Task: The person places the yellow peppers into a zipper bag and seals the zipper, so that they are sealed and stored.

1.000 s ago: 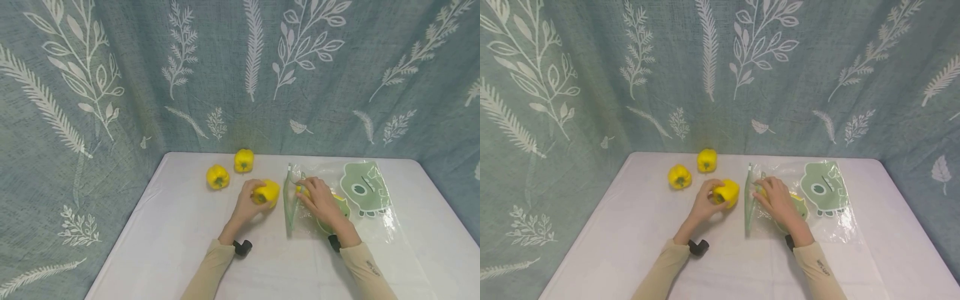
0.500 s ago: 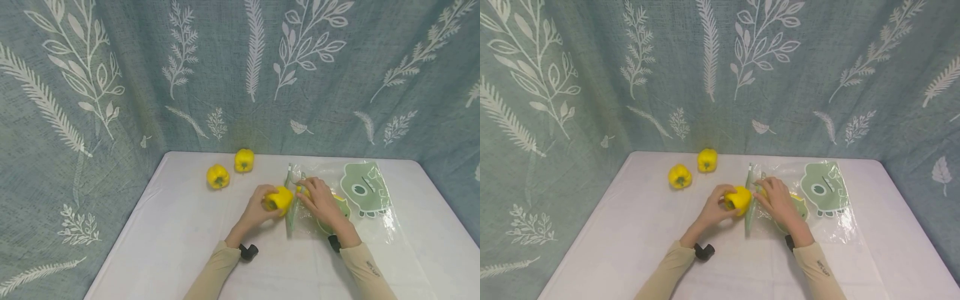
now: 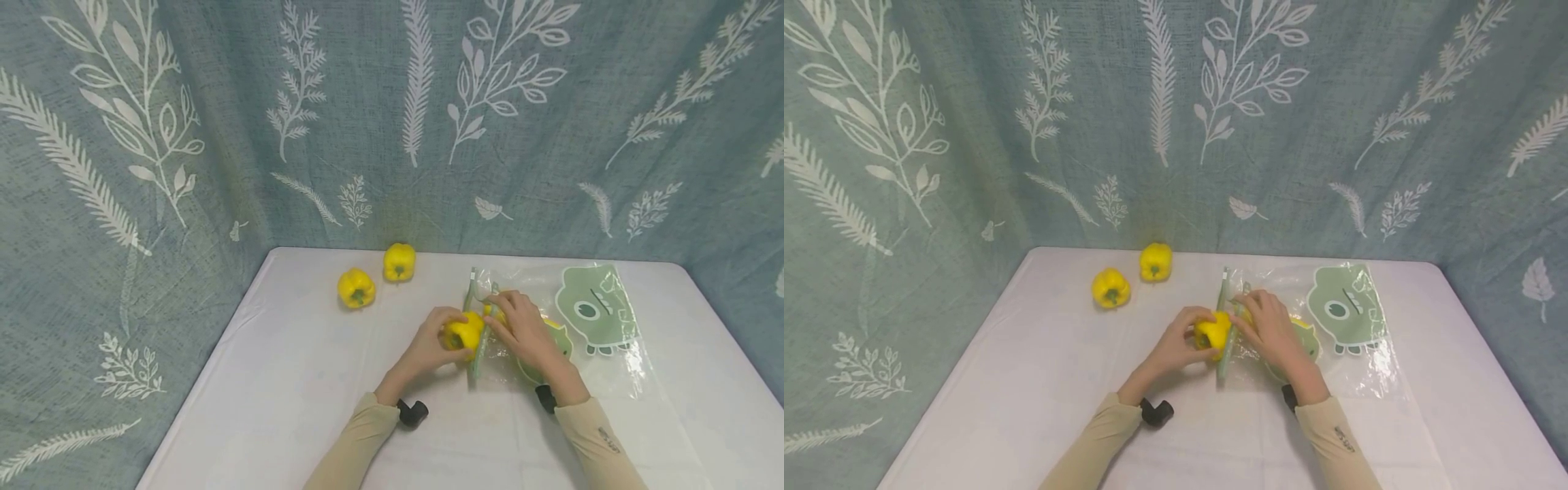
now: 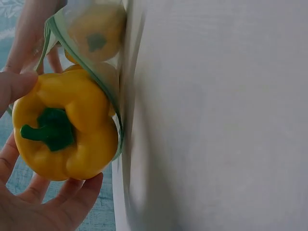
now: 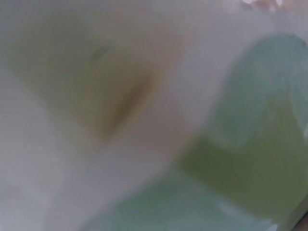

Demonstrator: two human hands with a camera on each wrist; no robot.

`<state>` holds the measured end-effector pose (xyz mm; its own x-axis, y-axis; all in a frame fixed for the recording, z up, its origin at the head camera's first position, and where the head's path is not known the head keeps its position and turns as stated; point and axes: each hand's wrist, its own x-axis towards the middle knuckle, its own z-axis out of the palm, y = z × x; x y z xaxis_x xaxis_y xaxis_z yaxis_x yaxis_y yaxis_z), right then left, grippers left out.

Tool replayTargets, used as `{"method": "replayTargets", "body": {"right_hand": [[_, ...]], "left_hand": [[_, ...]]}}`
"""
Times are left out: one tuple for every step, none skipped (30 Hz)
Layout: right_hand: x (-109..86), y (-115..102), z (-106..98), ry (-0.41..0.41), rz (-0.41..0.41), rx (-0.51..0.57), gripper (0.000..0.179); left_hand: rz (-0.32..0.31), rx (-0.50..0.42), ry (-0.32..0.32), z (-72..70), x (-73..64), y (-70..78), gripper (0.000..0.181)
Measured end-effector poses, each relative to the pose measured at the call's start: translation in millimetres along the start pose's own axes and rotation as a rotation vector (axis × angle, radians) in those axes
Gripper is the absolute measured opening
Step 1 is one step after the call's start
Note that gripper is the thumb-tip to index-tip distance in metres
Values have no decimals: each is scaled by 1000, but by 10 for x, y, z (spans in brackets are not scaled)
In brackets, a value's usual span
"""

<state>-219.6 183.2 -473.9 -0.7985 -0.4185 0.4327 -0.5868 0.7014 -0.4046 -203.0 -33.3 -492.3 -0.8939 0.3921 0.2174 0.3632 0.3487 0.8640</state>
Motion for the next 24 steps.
{"method": "replayTargets", "body": {"right_hand": [[0,-3,0,1,1,3,34],[0,-3,1,1,1,4,34],[0,-3,3,0,1,3,34],[-1,1,6,-2,2,2,34],[-1,4,10,-4,3,1,34],[-2,3,10,-7,5,2,34],[-2,2,11,-9,6,2,35],[-4,1,11,-12,8,2,35],[-6,1,11,-14,10,1,35],[-8,-1,11,-16,11,2,35],[-9,-6,8,-17,11,3,35],[-10,-11,4,-17,11,5,35],[-10,-12,2,-16,11,4,35],[-11,-13,0,-16,9,4,35],[-11,-10,1,-14,7,2,35],[-11,-11,-1,-13,5,1,35],[-11,-11,-2,-11,3,-1,35],[-12,-11,-2,-11,3,-2,35],[-13,-11,-2,-12,3,-4,35],[-14,-12,-2,-13,3,-5,36],[-15,-12,0,-14,4,-6,36],[-14,-16,-2,-16,5,-5,36],[-14,-15,-2,-17,6,-6,36],[-13,-13,0,-18,6,-7,36]], "left_hand": [[-2,1,-6,5,-1,-2,50],[-6,-1,-13,11,-1,-4,50],[-11,-2,-21,15,-1,-5,50],[-16,-3,-28,19,0,-6,50],[-22,-5,-35,22,1,-6,51],[-27,-6,-41,25,1,-6,51],[-34,-8,-48,28,1,-9,51],[-40,-11,-54,30,1,-11,51],[-43,-11,-58,30,-1,-9,52],[-47,-11,-62,29,-2,-11,52],[-48,-10,-65,28,-3,-12,53],[-50,-10,-70,25,-6,-12,54],[-53,-11,-76,21,-7,-11,56],[-55,-9,-80,17,-9,-8,57],[-57,-3,-84,12,-10,-4,59],[-61,5,-87,5,-11,-1,61],[-63,18,-88,-3,-13,6,62],[-65,32,-89,-12,-18,13,64],[-66,47,-88,-21,-19,19,65],[-65,58,-85,-30,-22,24,65],[-60,67,-81,-38,-25,27,66],[-57,68,-76,-46,-29,30,65],[-56,70,-71,-53,-34,32,65],[-55,64,-67,-59,-39,32,65]]}}
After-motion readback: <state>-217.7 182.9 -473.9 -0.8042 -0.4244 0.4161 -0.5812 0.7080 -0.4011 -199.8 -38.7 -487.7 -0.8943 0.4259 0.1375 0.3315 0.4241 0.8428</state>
